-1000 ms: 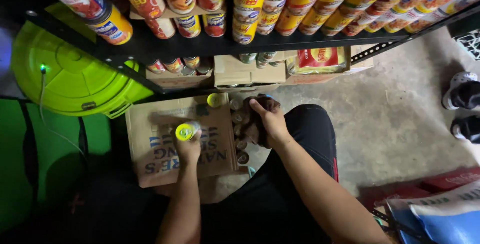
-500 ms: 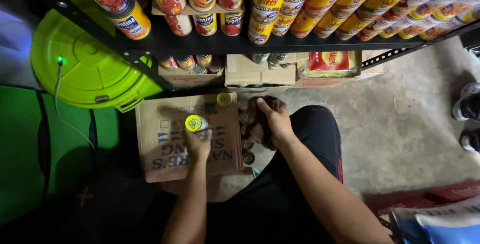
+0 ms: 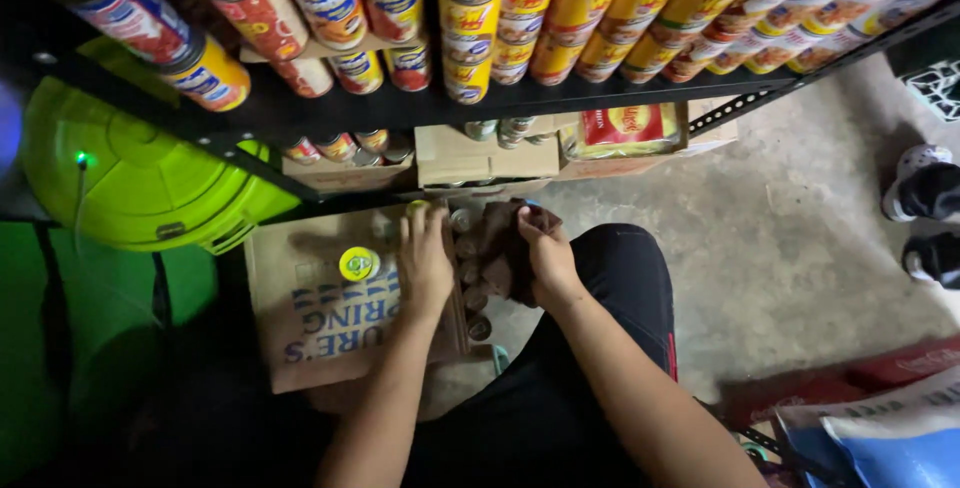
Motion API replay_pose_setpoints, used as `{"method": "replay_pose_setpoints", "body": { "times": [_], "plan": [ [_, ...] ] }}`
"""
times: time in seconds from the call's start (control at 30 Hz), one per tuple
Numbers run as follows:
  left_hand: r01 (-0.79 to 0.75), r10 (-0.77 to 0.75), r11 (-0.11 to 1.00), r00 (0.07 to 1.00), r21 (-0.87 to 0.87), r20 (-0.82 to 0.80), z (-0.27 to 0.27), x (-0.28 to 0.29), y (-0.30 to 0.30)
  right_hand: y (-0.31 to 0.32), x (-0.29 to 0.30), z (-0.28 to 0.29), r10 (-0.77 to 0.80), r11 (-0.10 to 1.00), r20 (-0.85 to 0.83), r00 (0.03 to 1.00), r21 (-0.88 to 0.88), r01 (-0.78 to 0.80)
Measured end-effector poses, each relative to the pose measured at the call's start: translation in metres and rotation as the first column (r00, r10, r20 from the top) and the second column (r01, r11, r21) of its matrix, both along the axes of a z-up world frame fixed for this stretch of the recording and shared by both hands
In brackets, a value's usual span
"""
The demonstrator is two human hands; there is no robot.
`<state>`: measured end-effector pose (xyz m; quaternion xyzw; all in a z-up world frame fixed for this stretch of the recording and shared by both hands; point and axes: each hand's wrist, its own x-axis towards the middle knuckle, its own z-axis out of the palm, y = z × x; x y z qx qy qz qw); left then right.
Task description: Wiping canned goods with a cloth and organizing them on storage shelves.
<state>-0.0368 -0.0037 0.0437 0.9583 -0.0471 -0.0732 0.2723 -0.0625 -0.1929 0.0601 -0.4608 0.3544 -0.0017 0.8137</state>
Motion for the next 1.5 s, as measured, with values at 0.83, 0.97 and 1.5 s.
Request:
{"method": "replay_pose_setpoints", "body": {
  "times": [0.83, 0.97, 1.5],
  "plan": [
    [-0.321, -0.16, 0.408, 0.896, -0.855, -0.413, 0.028, -0.033, 0.025, 0.025, -0.004, 0.06, 0.396, 0.896, 0.361, 0.845, -0.354, -0.268],
    [-0.467, 0.012, 0.2, 0.88, -0.861, -0.474, 0.005, -0.057, 0.032, 0.063, -0.033, 0.083, 0.715, 0.578, 0.218, 0.664, -0.718, -0.387],
    [-0.614, -0.273, -0.447, 0.787, -0.651, -0.554, 0.013, -0.072, 0.041, 0.138, -0.081, 0.149, 0.794, 0.251, 0.168, 0.584, -0.966, -0.064]
  ]
}}
